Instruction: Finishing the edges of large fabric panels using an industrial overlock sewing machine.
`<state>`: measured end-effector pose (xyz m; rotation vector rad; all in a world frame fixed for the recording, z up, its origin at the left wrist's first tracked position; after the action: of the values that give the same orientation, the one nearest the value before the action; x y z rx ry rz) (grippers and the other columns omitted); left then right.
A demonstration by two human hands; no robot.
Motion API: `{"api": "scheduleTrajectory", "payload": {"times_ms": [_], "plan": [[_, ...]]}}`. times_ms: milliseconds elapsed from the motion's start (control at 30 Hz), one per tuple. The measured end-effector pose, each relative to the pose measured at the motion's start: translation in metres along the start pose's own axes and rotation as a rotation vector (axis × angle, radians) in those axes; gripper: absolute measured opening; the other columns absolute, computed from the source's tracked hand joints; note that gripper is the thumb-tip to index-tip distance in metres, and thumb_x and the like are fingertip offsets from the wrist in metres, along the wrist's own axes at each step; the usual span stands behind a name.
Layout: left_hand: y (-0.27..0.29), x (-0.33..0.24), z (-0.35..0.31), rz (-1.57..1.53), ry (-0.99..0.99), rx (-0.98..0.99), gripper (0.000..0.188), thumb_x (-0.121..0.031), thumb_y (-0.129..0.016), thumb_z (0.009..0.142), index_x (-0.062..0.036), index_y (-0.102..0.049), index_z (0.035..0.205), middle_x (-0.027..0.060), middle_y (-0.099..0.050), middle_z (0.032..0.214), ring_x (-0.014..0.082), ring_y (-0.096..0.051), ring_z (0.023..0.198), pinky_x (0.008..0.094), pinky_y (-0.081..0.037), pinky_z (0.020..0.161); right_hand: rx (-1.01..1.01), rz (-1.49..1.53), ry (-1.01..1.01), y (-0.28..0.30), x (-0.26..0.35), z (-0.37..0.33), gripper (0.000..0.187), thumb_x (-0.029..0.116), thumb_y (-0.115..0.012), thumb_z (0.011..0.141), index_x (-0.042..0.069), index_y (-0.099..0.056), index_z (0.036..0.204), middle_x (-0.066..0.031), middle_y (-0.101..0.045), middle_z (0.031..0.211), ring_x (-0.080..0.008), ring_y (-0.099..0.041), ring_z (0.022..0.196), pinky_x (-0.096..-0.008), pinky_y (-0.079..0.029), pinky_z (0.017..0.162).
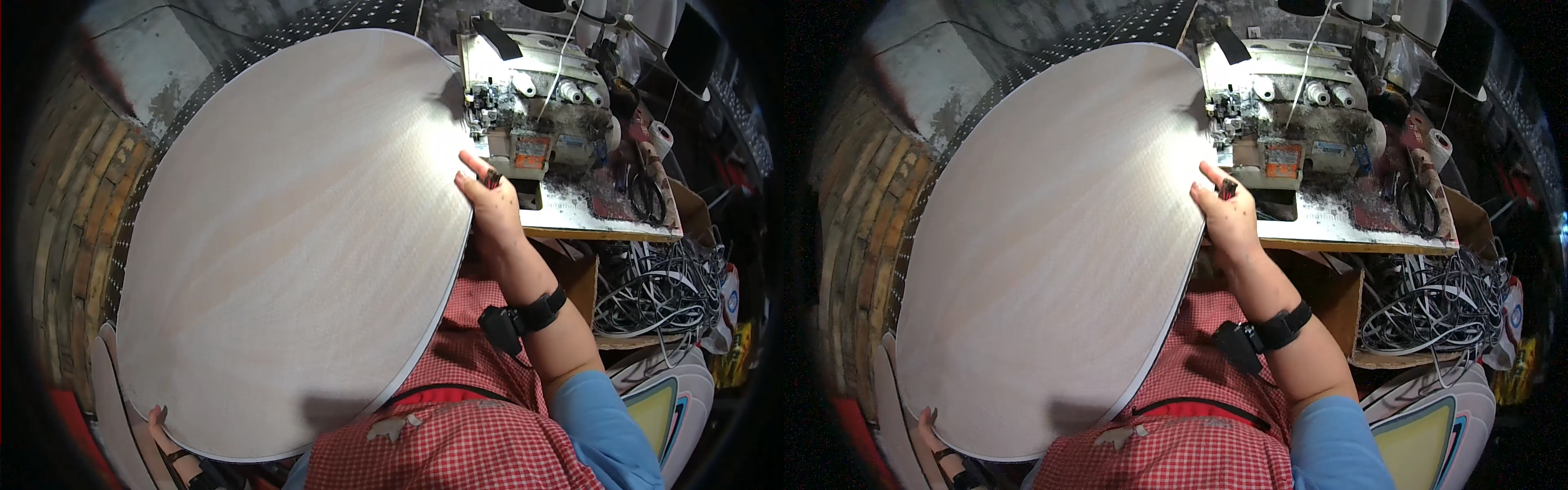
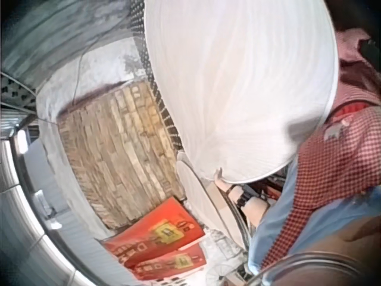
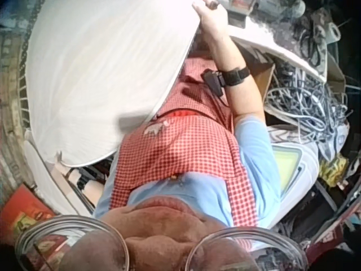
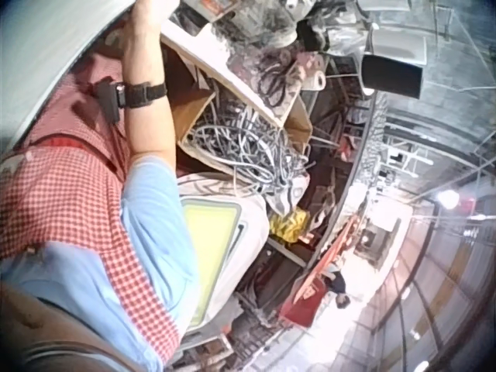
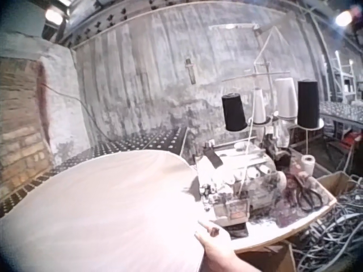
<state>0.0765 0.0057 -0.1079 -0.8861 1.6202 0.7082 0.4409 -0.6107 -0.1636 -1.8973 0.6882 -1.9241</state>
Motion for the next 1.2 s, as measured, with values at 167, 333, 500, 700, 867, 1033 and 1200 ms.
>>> {"api": "scheduleTrajectory", "payload": {"times_ms": [167, 333, 500, 700, 867, 1033, 1200], "plan": [[-0.062, -0.003, -0.027, -0.06, 0.011, 0.057, 0.067, -0.034, -0.057, 0.066, 0.0035, -0.046, 0.121, 0.0178, -0.054, 0.113, 0.0324, -0.054, 0.101, 0.0386, -0.046, 0.085, -0.04, -0.078, 0.123, 0.018, 0.008, 0.027, 0.042, 0.002, -0.059, 0.083, -0.008, -0.047, 0.123, -0.01, -0.061, 0.099, -0.0103, -0.058, 0.082, -0.0221, -0.048, 0.075], [-0.051, 0.003, -0.025, -0.035, 0.007, -0.012, 0.065, -0.031, -0.057, 0.064, 0.0037, -0.048, 0.118, 0.0182, -0.054, 0.113, 0.0315, -0.053, 0.101, 0.04, -0.046, 0.083, -0.108, -0.491, 0.403, 0.027, 0.014, 0.033, 0.039, 0.007, -0.064, 0.079, -0.007, -0.056, 0.114, -0.0124, -0.065, 0.094, -0.0122, -0.062, 0.081, -0.0237, -0.048, 0.074], [-0.063, 0.007, -0.039, -0.166, 0.0, 0.001, 0.064, -0.028, -0.056, 0.063, 0.0032, -0.048, 0.118, 0.0171, -0.054, 0.112, 0.0302, -0.054, 0.099, 0.0403, -0.046, 0.083, -0.049, -0.744, 0.484, 0.01, -0.001, -0.028, 0.049, 0.013, -0.068, 0.077, -0.005, -0.052, 0.12, -0.0209, -0.061, 0.11, -0.0201, -0.06, 0.101, -0.0278, -0.045, 0.086], [-0.05, 0.013, -0.03, -0.223, 0.01, 0.068, 0.062, -0.024, -0.055, 0.063, 0.0015, -0.048, 0.119, 0.0157, -0.054, 0.114, 0.0324, -0.052, 0.103, 0.0411, -0.045, 0.086, 0.016, -0.631, 0.306, 0.003, -0.015, -0.071, 0.058, 0.007, -0.069, 0.077, -0.001, -0.045, 0.129, -0.0186, -0.054, 0.122, -0.0201, -0.053, 0.112, -0.0282, -0.042, 0.093], [-0.059, 0.031, -0.03, -0.326, 0.043, 0.097, 0.061, -0.019, -0.053, 0.06, 0.0015, -0.048, 0.118, 0.0133, -0.054, 0.114, 0.0319, -0.051, 0.104, 0.042, -0.043, 0.091, 0.026, -0.64, 0.28, 0.0, -0.015, -0.082, 0.06, 0.007, -0.068, 0.078, 0.0, -0.042, 0.131, -0.0174, -0.053, 0.124, -0.0194, -0.051, 0.113, -0.0284, -0.042, 0.093], [-0.043, 0.056, -0.023, -0.416, 0.005, 0.074, 0.064, -0.007, -0.049, 0.059, -0.0006, -0.045, 0.123, 0.0123, -0.054, 0.116, 0.0312, -0.049, 0.11, 0.0428, -0.039, 0.098, 0.025, -0.563, 0.256, -0.001, -0.017, -0.09, 0.058, 0.005, -0.067, 0.079, 0.0, -0.042, 0.131, -0.0168, -0.054, 0.122, -0.0162, -0.053, 0.108, -0.0267, -0.044, 0.09], [-0.078, 0.07, -0.064, -0.419, -0.067, 0.069, 0.065, -0.004, -0.051, 0.062, 0.0005, -0.04, 0.127, 0.0126, -0.05, 0.122, 0.0308, -0.046, 0.113, 0.0421, -0.035, 0.1, 0.026, -0.545, 0.214, -0.001, -0.019, -0.097, 0.059, 0.005, -0.067, 0.079, 0.0, -0.041, 0.132, -0.0161, -0.055, 0.12, -0.0143, -0.054, 0.104, -0.0257, -0.046, 0.087]]}}
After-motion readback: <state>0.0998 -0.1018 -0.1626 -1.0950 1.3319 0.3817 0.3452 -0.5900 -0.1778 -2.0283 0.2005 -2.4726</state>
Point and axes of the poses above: each hand's wrist, its own z-axis towards the middle knuckle, its own y-axis out of the back of the hand, x = y × z, the point moved 5 cm from there along z, towards the middle knuckle
